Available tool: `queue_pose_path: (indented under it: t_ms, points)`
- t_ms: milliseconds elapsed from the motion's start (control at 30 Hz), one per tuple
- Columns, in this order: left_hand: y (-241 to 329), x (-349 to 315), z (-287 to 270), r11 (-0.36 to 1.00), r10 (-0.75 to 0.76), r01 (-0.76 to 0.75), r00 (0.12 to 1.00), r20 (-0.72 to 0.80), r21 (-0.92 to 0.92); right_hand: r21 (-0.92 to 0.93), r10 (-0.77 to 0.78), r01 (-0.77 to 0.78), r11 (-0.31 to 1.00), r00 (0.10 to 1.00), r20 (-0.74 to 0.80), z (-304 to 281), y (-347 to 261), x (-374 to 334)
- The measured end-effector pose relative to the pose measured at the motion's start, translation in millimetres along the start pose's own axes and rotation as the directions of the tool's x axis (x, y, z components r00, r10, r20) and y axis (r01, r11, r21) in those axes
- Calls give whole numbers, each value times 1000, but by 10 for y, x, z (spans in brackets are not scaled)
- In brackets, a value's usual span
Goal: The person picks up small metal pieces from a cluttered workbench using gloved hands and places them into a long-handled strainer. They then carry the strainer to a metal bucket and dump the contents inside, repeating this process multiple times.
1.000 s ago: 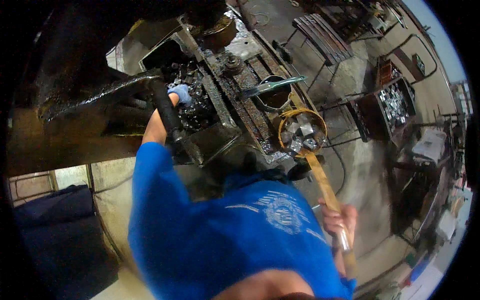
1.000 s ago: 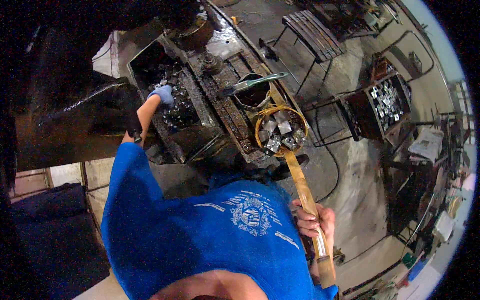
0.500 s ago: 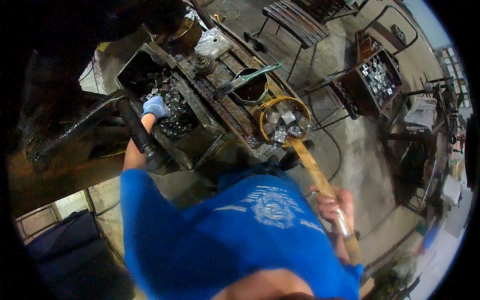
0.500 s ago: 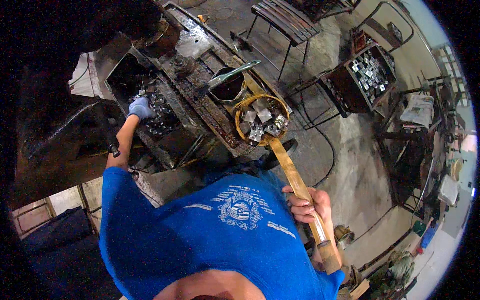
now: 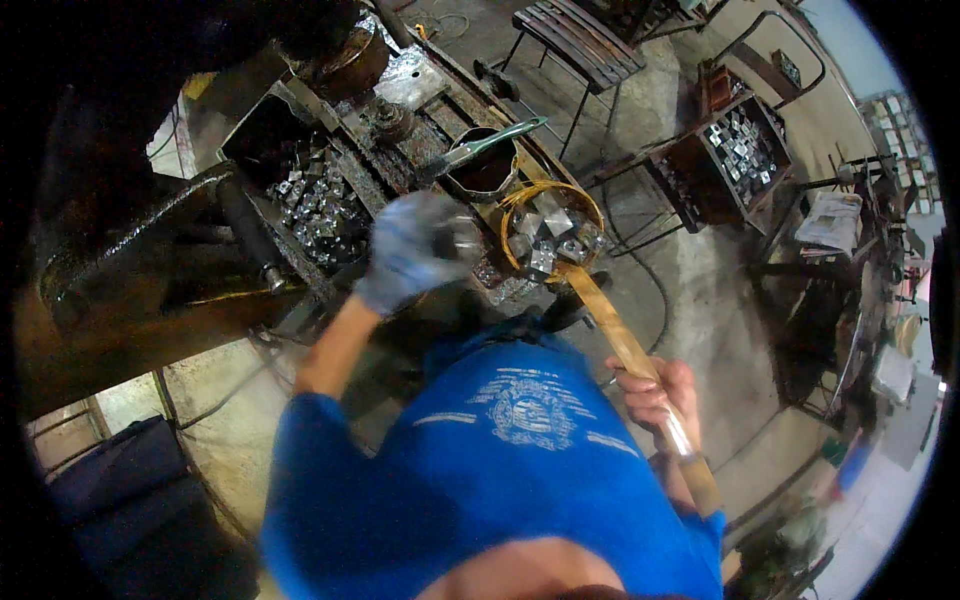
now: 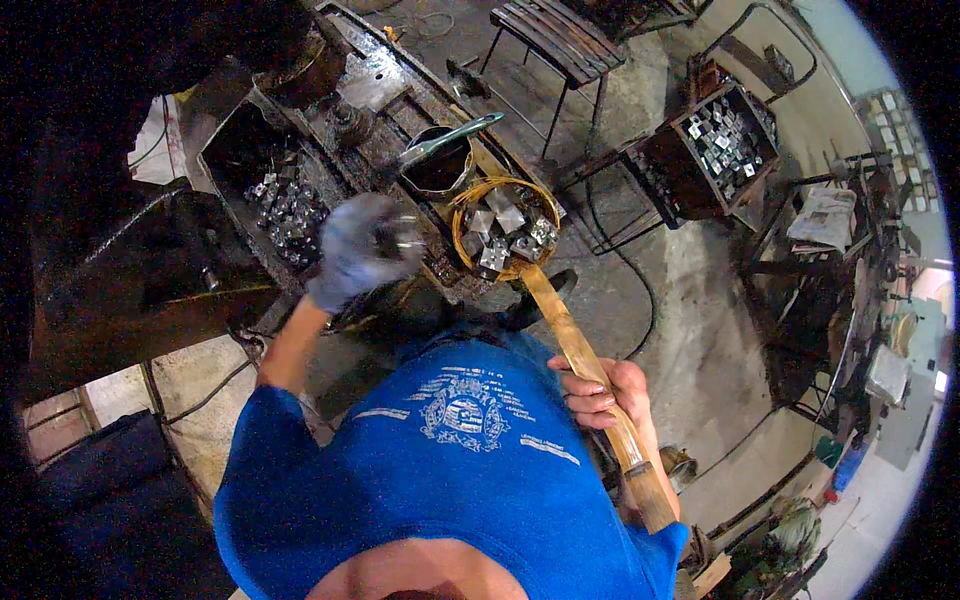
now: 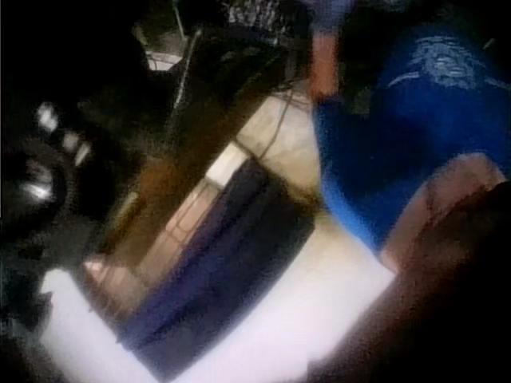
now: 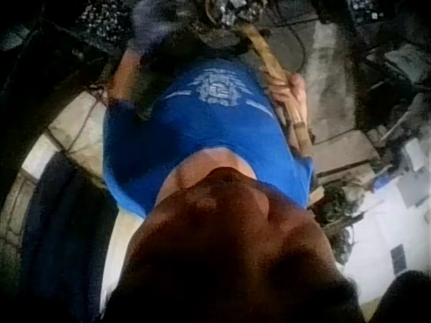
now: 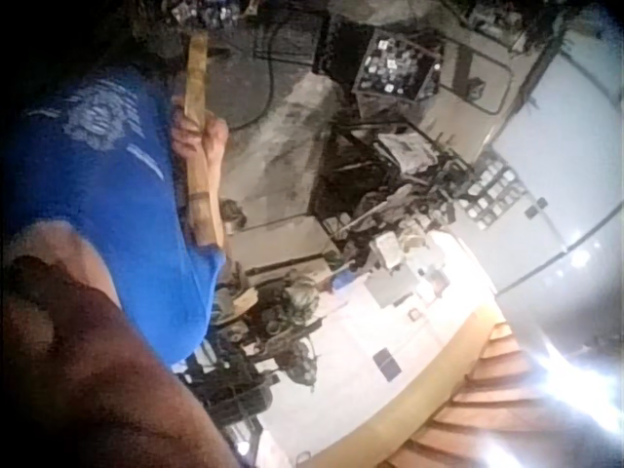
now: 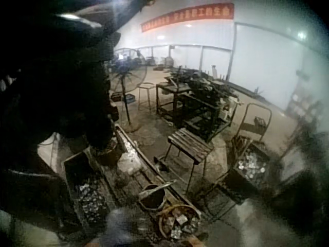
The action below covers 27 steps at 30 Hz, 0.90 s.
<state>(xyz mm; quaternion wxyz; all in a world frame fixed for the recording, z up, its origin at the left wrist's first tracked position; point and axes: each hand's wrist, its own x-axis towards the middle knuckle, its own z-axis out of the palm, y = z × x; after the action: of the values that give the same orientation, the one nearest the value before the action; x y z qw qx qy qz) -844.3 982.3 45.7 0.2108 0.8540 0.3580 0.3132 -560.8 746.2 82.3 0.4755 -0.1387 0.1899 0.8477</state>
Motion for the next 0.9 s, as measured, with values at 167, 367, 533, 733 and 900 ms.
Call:
queue_pose_path:
  t_ms: [167,367,533,733,900]
  points:
    - [312,411,678,936,296,-332,922,251,115,-37,-3,2,999,1000,-28,-15,-20,-13]
    - [118,532,832,883,330,-425,863,382,200,-2,37,-37,999,999,25,-84,-35,7]
    - [1,509,888,937,272,-333,886,374,107,-30,51,-52,998,999,-4,-28,-58,30]
    - [14,509,857,936,281,-318,934,220,152,103,19,-18,995,1000,-10,-81,-16,-29]
    - [-126,217,273,978,204,-200,975,90,-56,81,20,-21,997,1000,9,-99,-28,-25]
